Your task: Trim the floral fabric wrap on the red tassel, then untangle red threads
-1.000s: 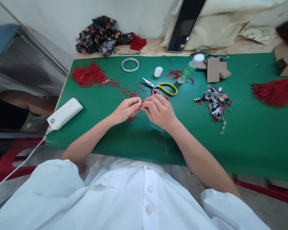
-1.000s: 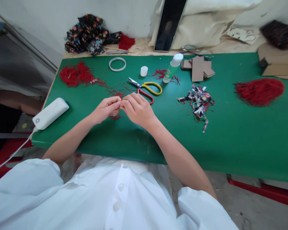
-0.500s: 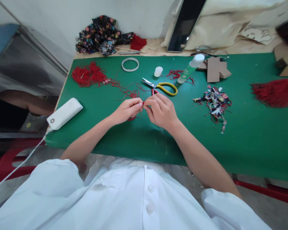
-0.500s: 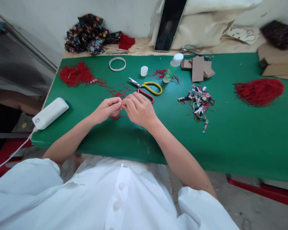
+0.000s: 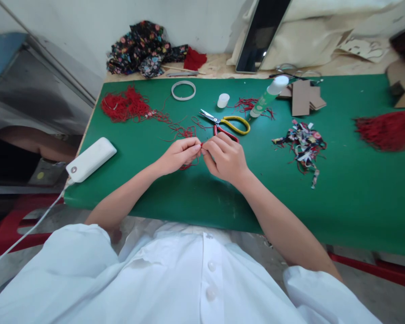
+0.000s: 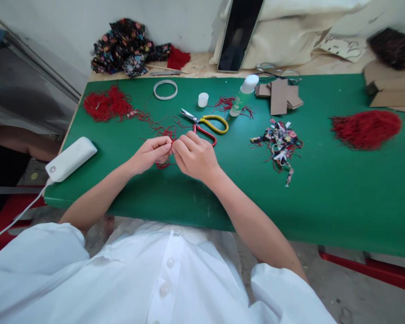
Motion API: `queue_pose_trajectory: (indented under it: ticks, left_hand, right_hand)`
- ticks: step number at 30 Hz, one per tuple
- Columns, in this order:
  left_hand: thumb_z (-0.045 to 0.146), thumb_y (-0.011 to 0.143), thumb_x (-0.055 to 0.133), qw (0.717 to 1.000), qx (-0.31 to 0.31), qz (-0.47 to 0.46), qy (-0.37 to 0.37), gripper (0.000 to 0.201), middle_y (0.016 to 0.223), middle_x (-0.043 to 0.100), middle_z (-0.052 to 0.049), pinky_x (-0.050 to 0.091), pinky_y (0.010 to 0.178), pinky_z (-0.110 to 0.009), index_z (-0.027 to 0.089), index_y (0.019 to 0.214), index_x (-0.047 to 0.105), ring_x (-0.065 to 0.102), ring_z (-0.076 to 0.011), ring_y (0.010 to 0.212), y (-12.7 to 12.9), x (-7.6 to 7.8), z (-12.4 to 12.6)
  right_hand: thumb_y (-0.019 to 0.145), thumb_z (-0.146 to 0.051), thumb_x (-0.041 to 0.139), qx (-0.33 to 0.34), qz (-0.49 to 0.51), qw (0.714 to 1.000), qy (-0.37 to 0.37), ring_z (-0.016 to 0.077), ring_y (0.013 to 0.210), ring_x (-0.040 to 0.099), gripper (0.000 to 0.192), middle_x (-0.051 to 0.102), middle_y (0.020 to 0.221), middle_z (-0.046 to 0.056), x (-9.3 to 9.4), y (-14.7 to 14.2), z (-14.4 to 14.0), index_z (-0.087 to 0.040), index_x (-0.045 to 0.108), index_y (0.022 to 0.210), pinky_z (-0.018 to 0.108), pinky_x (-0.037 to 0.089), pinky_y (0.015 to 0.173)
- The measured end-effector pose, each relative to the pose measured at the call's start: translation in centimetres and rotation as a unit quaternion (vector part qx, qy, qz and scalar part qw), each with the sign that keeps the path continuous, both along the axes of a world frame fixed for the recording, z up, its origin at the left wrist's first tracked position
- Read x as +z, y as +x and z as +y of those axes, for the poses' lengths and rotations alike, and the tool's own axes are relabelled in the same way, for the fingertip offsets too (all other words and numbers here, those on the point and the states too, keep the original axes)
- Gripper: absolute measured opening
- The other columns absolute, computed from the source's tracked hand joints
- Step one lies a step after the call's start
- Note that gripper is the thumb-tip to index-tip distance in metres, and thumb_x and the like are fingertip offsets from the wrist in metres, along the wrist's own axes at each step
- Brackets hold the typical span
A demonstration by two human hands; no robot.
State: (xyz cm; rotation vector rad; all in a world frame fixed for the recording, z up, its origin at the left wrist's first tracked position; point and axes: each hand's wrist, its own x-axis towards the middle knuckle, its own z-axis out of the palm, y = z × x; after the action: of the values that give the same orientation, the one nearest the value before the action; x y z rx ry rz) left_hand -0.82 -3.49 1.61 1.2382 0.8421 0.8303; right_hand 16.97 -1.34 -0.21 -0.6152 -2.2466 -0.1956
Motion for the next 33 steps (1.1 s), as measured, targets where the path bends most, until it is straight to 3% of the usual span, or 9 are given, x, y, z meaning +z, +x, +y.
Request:
queue_pose_trajectory:
  ticks: [13, 25, 29, 33]
  left_hand:
    - [0.057, 0.081, 0.066, 1.0, -0.01, -0.008, -0.001, 0.045, 0.049, 0.031, 0.011, 0.019, 0.042, -0.02, 0.016, 0.074, 0.05, 0.025, -0.0024, 0.043, -0.17, -0.19, 0.05]
    - [0.059, 0.082, 0.063, 1.0, -0.019, 0.019, 0.006, 0.046, 0.048, 0.031, 0.011, 0.018, 0.042, -0.021, 0.017, 0.073, 0.047, 0.025, -0.003, 0.042, -0.39, -0.26, -0.06]
    - [0.057, 0.083, 0.064, 0.999, -0.026, 0.025, 0.001, 0.046, 0.048, 0.031, 0.01, 0.021, 0.044, -0.02, 0.018, 0.071, 0.043, 0.027, -0.003, 0.042, -0.39, -0.28, -0.21]
    - [0.061, 0.08, 0.065, 0.999, -0.039, 0.033, -0.008, 0.049, 0.049, 0.032, 0.01, 0.021, 0.044, -0.02, 0.018, 0.071, 0.043, 0.028, -0.0028, 0.043, -0.34, -0.26, -0.19]
  right_hand:
    - [0.096, -0.019, 0.046, -0.013, -0.001, 1.0, -0.013, 0.0178, 0.07, 0.046, 0.021, 0.061, 0.071, 0.004, 0.1, 0.13, 0.06, -0.021, 0.055, 0.077, 0.029, 0.043, 0.065]
    - [0.096, -0.028, 0.047, -0.004, 0.03, 0.999, -0.037, 0.0193, 0.075, 0.049, 0.012, 0.061, 0.079, 0.005, -0.05, 0.24, 0.23, -0.018, 0.055, 0.093, 0.031, 0.042, 0.065]
    - [0.097, -0.041, 0.047, -0.017, -0.004, 0.999, -0.042, 0.0227, 0.081, 0.051, 0.028, 0.063, 0.087, 0.008, -0.1, 0.34, 0.36, -0.016, 0.054, 0.108, 0.033, 0.043, 0.068]
    - [0.099, -0.043, 0.042, -0.002, -0.062, 0.997, -0.05, 0.0222, 0.081, 0.049, 0.029, 0.062, 0.088, 0.009, -0.22, 0.51, 0.61, -0.019, 0.057, 0.097, 0.034, 0.043, 0.07]
